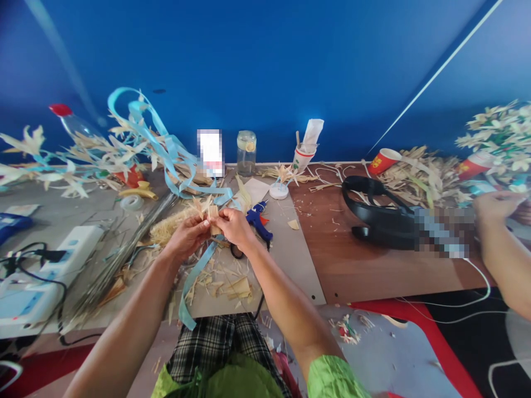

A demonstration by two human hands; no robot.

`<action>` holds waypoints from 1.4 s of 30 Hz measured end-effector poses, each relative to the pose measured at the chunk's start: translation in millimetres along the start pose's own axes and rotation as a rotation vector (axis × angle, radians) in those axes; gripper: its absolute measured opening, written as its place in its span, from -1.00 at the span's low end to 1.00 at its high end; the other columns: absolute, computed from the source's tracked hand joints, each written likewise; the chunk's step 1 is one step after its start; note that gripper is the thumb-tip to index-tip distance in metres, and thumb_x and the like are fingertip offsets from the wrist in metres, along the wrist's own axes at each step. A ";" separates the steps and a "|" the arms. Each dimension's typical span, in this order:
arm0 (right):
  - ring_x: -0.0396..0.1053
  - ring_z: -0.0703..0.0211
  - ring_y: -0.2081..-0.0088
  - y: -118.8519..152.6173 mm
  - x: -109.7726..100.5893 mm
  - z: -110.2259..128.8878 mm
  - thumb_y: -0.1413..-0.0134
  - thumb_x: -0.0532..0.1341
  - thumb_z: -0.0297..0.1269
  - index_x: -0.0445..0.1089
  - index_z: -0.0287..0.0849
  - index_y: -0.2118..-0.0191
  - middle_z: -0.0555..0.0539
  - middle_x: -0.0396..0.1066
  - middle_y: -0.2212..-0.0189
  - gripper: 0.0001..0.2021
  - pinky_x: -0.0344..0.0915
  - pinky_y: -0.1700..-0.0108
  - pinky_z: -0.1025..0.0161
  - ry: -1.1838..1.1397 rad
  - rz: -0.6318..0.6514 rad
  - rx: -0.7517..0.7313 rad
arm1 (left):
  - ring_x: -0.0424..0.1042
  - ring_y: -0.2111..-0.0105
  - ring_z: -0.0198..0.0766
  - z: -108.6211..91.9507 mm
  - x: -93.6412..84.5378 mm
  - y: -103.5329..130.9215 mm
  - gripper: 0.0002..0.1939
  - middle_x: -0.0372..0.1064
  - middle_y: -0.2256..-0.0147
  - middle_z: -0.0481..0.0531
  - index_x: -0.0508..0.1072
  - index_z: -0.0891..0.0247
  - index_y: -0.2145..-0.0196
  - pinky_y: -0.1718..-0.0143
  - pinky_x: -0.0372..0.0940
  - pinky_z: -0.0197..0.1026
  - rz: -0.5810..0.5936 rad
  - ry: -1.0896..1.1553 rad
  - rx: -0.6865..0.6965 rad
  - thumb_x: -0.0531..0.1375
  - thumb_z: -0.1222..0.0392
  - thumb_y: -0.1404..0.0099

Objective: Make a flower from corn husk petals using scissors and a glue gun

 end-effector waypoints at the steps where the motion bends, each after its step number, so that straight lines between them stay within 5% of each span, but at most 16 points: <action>1: 0.02 0.39 0.64 -0.4 -2.0 0.9 0.12 0.21 -0.07 0.29 -0.21 0.50 0.13 0.12 0.70 -0.73 -0.03 0.59 0.39 0.038 -0.020 -0.019 | 0.14 0.62 -0.50 0.3 -0.3 -0.1 -0.73 0.25 0.59 -0.11 0.44 0.36 0.45 0.56 0.08 -0.37 -0.003 -0.008 0.002 0.38 0.16 0.07; 12: 0.08 0.36 0.61 -1.3 -5.2 5.6 0.09 0.20 -0.08 0.20 -0.16 0.55 0.11 0.14 0.69 -0.73 0.02 0.56 0.39 0.136 -0.074 -0.095 | 0.24 0.59 -0.48 3.0 -6.5 0.8 -0.77 0.30 0.57 -0.08 0.43 0.37 0.52 0.54 0.14 -0.38 -0.070 -0.008 -0.018 0.39 0.21 0.09; 19: 0.00 0.39 0.68 -0.8 -1.4 0.7 0.13 0.24 -0.03 0.20 -0.15 0.53 0.15 0.08 0.73 -0.69 -0.03 0.61 0.38 -0.007 -0.031 -0.017 | 0.09 0.68 -0.52 2.2 -5.3 0.6 -0.74 0.08 0.70 -0.18 0.37 0.35 0.56 0.61 0.07 -0.39 -0.044 0.020 -0.022 0.37 0.16 0.05; 26: 0.05 0.37 0.62 -2.5 -1.8 1.2 0.10 0.21 -0.10 0.20 -0.17 0.57 0.13 0.12 0.71 -0.73 -0.01 0.57 0.39 0.133 -0.042 -0.076 | 0.30 0.54 -0.45 7.4 -5.4 -1.0 -0.75 0.37 0.50 -0.04 0.47 0.37 0.44 0.47 0.19 -0.37 -0.038 0.041 -0.038 0.39 0.21 0.08; 42: -0.03 0.46 0.70 2.0 12.8 -2.8 0.30 0.36 -0.06 0.21 -0.19 0.55 0.16 0.12 0.72 -0.63 -0.12 0.66 0.41 -0.305 0.058 0.127 | 0.23 0.62 -0.46 0.2 5.6 1.8 -0.80 0.27 0.64 -0.09 0.42 0.37 0.56 0.49 0.21 -0.36 0.052 0.117 0.030 0.36 0.22 0.04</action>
Point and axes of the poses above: each hand's wrist, its own y-axis away from the middle knuckle, its own x-axis out of the palm, z = x × y, the point moved 8 cm from there along -y, towards the middle knuckle
